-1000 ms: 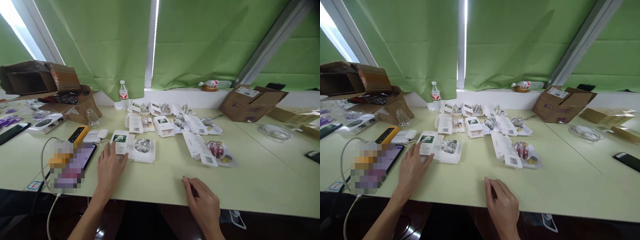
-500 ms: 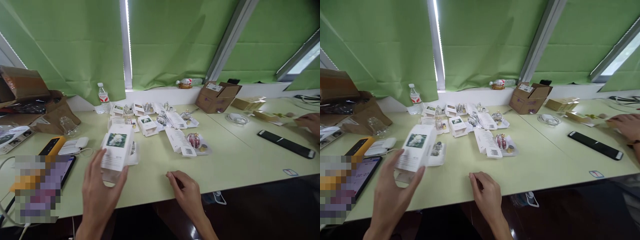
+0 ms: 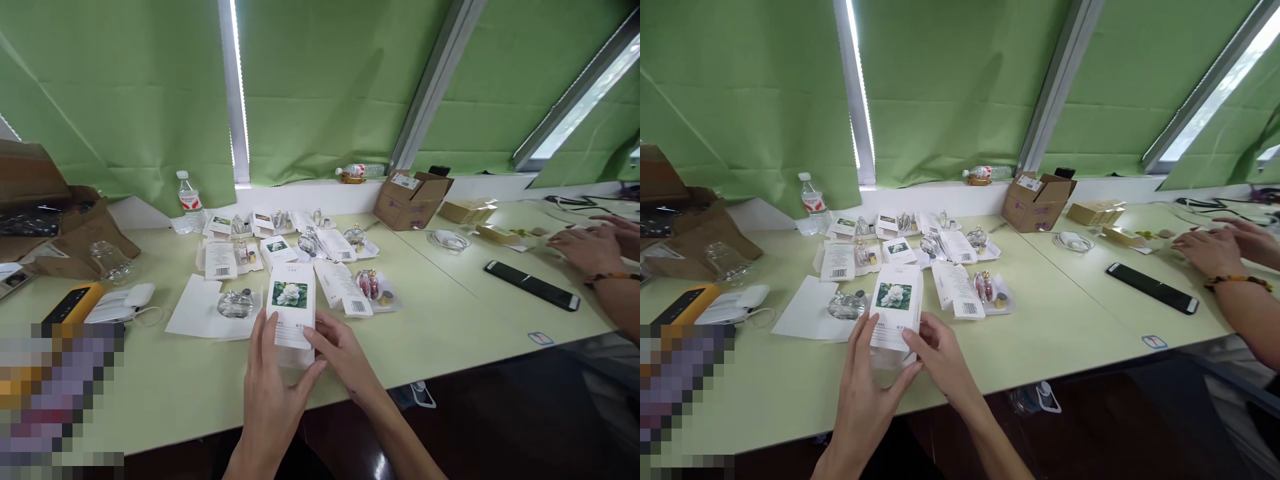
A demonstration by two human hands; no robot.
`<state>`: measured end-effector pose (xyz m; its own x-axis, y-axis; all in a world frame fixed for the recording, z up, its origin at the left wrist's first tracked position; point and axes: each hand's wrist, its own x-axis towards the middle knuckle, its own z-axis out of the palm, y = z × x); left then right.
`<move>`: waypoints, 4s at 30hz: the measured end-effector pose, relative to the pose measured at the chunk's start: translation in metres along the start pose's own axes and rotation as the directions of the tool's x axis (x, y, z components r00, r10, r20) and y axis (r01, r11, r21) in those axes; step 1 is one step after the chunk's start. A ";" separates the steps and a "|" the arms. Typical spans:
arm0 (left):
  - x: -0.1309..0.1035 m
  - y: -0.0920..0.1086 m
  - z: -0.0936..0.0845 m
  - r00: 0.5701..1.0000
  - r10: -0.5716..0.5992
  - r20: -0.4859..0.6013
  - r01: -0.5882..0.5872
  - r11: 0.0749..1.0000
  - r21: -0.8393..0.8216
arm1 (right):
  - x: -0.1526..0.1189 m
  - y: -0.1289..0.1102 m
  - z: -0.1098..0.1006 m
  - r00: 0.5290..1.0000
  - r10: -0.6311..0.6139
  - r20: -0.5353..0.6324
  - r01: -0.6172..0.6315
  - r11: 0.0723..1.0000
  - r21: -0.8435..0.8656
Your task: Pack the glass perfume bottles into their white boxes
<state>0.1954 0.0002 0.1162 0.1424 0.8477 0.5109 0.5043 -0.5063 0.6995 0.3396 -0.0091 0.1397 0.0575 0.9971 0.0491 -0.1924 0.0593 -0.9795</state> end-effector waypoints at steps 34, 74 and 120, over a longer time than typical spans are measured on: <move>0.119 -0.007 -0.026 0.862 -0.211 0.462 0.476 0.651 -0.591 | 0.094 -0.039 -0.038 0.989 0.009 0.145 0.008 0.993 -0.115; 0.110 -0.014 -0.024 0.840 -0.313 0.443 0.534 0.617 -0.578 | 0.084 -0.038 -0.036 0.979 -0.027 0.200 0.074 0.971 -0.228; 0.108 -0.017 -0.026 0.921 -0.258 0.293 0.387 0.692 -0.609 | 0.067 -0.025 -0.029 0.942 -0.317 0.109 0.268 0.516 -0.814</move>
<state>0.1797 0.0963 0.1721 0.2505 0.9574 0.1439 -0.1146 -0.1182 0.9863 0.3765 0.0552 0.1617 0.0084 0.9257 0.3782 0.7136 0.2594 -0.6507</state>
